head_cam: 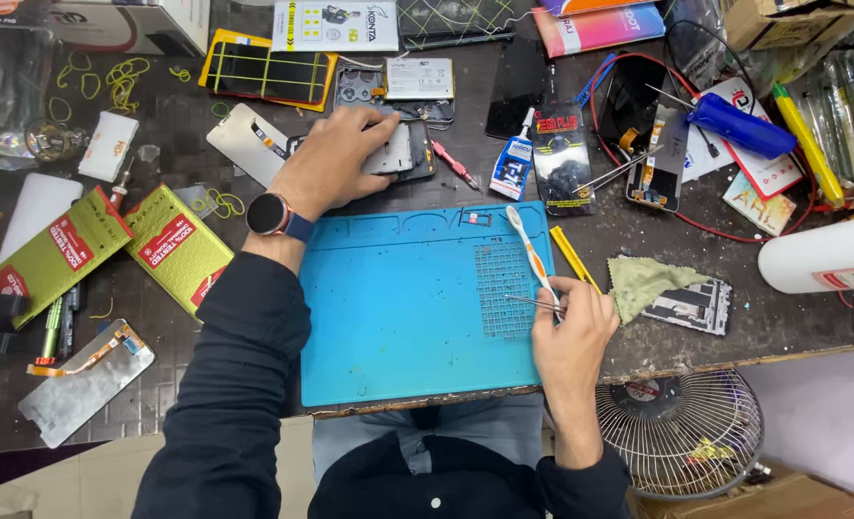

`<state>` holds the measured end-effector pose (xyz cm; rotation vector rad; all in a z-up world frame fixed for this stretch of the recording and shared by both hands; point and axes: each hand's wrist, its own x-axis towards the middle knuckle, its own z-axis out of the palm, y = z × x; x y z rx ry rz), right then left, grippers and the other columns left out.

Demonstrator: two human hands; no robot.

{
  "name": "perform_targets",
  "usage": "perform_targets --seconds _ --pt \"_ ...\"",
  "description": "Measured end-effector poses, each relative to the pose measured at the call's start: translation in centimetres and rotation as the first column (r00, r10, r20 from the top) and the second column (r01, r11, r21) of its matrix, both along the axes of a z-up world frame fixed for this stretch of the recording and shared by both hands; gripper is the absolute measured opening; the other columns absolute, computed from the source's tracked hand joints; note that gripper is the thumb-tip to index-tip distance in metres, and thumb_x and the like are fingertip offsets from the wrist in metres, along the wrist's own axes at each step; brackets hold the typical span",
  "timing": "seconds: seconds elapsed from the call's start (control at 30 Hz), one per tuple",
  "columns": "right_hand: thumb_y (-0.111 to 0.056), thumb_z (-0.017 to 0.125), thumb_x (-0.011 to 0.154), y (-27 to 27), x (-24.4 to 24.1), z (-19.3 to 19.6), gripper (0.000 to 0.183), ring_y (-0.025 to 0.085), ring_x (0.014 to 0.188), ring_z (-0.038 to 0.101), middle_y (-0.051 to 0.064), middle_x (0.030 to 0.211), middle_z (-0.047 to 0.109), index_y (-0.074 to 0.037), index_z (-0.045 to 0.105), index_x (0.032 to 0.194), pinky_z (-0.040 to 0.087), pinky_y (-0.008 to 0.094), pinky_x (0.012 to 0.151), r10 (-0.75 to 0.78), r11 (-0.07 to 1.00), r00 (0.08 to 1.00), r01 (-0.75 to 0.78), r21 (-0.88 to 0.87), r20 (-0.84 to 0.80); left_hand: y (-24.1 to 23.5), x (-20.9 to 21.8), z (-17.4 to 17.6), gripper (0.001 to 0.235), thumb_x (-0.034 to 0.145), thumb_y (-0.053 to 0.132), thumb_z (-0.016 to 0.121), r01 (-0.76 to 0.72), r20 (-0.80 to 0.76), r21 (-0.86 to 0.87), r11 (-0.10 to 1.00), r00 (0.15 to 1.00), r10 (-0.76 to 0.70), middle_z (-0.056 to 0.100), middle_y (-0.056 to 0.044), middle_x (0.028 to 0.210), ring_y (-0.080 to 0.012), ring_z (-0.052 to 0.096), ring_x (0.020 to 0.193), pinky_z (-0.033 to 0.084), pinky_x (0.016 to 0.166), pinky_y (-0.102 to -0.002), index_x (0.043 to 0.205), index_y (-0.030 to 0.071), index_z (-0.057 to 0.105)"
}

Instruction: The person cleans the interior of a disassembled smartphone using a toothbrush and a cloth, then uses a yellow plastic tool to pry open the back cover of another smartphone. The person handles multiple phone parts and tools on a cluttered workbench.

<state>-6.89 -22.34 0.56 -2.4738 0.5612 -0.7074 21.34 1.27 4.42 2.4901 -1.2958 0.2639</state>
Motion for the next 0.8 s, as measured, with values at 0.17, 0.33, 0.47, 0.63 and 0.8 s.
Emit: perform_targets --seconds 0.17,0.33,0.47,0.63,0.8 --pt "-0.016 0.070 0.094 0.2 -0.1 0.2 0.016 0.027 0.091 0.052 0.007 0.090 0.060 -0.004 0.069 0.106 0.037 0.044 0.094 -0.017 1.000 1.000 0.018 -0.019 0.009 0.2 0.5 -0.1 0.071 0.084 0.034 0.083 0.020 -0.029 -0.063 0.998 0.999 -0.022 0.059 -0.016 0.139 -0.0367 0.054 0.128 0.045 0.106 -0.047 0.143 0.004 0.057" --pt "-0.018 0.069 0.095 0.4 -0.3 0.3 0.018 0.028 0.097 0.051 0.006 0.094 0.062 -0.005 0.068 0.108 0.034 0.044 0.093 -0.068 0.995 0.997 0.066 -0.069 -0.032 0.6 -0.1 -0.1 0.077 0.083 0.042 0.085 0.024 -0.023 -0.107 0.994 0.999 -0.026 0.057 -0.017 0.142 -0.0375 0.051 0.131 0.041 0.111 -0.048 0.142 0.002 0.057" --pt "-0.022 0.072 0.092 0.3 -0.1 0.2 0.021 0.030 0.104 0.050 0.007 0.100 0.063 -0.007 0.069 0.107 0.031 0.046 0.093 -0.091 0.982 0.996 0.089 -0.167 -0.004 -0.2 -0.7 0.5 0.083 0.073 0.038 0.088 0.060 0.029 -0.143 0.988 0.998 -0.057 0.054 -0.020 0.143 -0.0401 0.048 0.133 0.035 0.113 -0.051 0.139 -0.001 0.056" --pt "-0.020 0.072 0.090 0.3 0.0 0.2 0.022 0.031 0.111 0.049 0.008 0.105 0.060 -0.008 0.068 0.108 0.031 0.048 0.096 -0.079 0.976 0.997 0.076 -0.203 -0.007 -2.3 -3.1 2.6 0.070 0.082 0.027 0.086 0.095 0.091 -0.283 0.954 0.993 -0.071 0.054 -0.019 0.144 -0.0392 0.048 0.135 0.035 0.116 -0.050 0.140 0.002 0.057" --pt "-0.018 0.073 0.088 0.2 0.0 0.3 0.023 0.031 0.110 0.049 0.008 0.104 0.058 -0.008 0.068 0.108 0.031 0.048 0.095 -0.080 0.988 0.996 0.073 -0.140 -0.047 -8.8 -7.5 5.4 0.056 0.094 0.022 0.083 0.180 -0.046 -0.617 0.766 0.964 -0.263 0.058 -0.012 0.140 -0.0314 0.054 0.136 0.042 0.119 -0.042 0.142 0.007 0.056"
